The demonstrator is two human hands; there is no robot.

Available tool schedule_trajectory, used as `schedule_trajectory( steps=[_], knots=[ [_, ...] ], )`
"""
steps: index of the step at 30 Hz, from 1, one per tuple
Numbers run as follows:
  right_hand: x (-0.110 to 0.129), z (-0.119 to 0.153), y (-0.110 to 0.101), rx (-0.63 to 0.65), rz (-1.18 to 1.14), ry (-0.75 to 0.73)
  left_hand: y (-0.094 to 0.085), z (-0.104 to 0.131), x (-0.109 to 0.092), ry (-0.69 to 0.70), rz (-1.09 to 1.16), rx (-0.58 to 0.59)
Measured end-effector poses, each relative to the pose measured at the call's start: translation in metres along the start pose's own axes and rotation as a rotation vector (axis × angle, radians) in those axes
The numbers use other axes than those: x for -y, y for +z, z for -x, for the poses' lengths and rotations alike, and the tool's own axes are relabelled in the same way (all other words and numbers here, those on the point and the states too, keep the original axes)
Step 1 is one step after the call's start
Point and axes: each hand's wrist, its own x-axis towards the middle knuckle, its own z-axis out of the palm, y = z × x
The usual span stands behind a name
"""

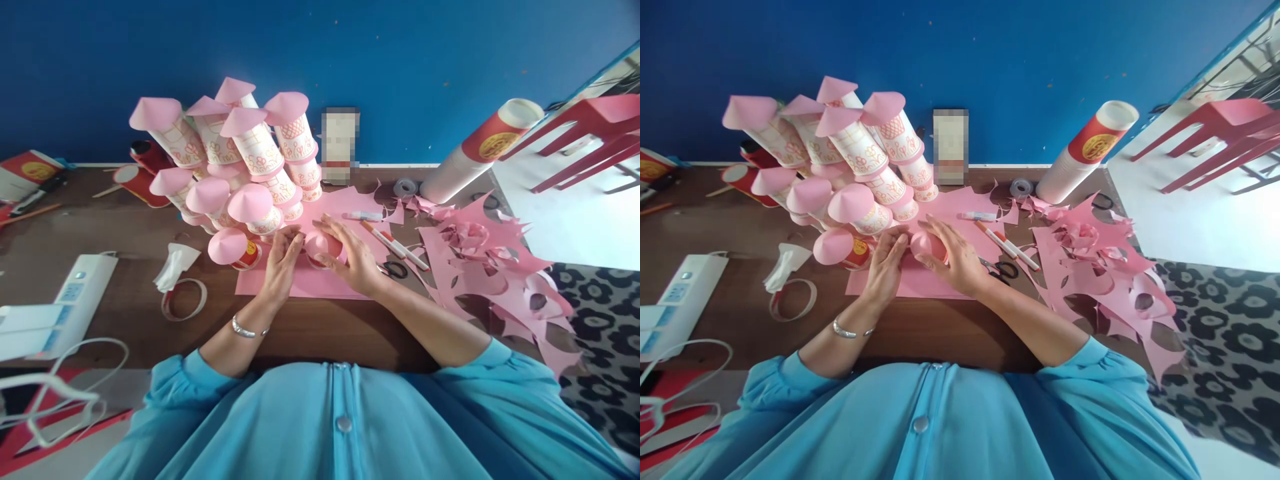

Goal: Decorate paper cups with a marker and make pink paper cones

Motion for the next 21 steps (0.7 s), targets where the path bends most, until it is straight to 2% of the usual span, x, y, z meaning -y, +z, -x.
schedule_trajectory(
  steps=[6, 11, 21],
  knots=[
    [-0.002, -0.001, -0.007, -0.004, -0.098, 0.032, 0.004, 0.003, -0.001, -0.016, -0.046, 0.048],
    [-0.004, -0.005, -0.012, -0.022, -0.014, 0.007, 0.004, 0.005, 0.001, -0.037, -0.026, 0.071],
    [-0.009, -0.005, 0.001, -0.013, 0.116, -0.042, 0.001, 0.003, 0.009, -0.02, -0.054, 0.082]
  ],
)
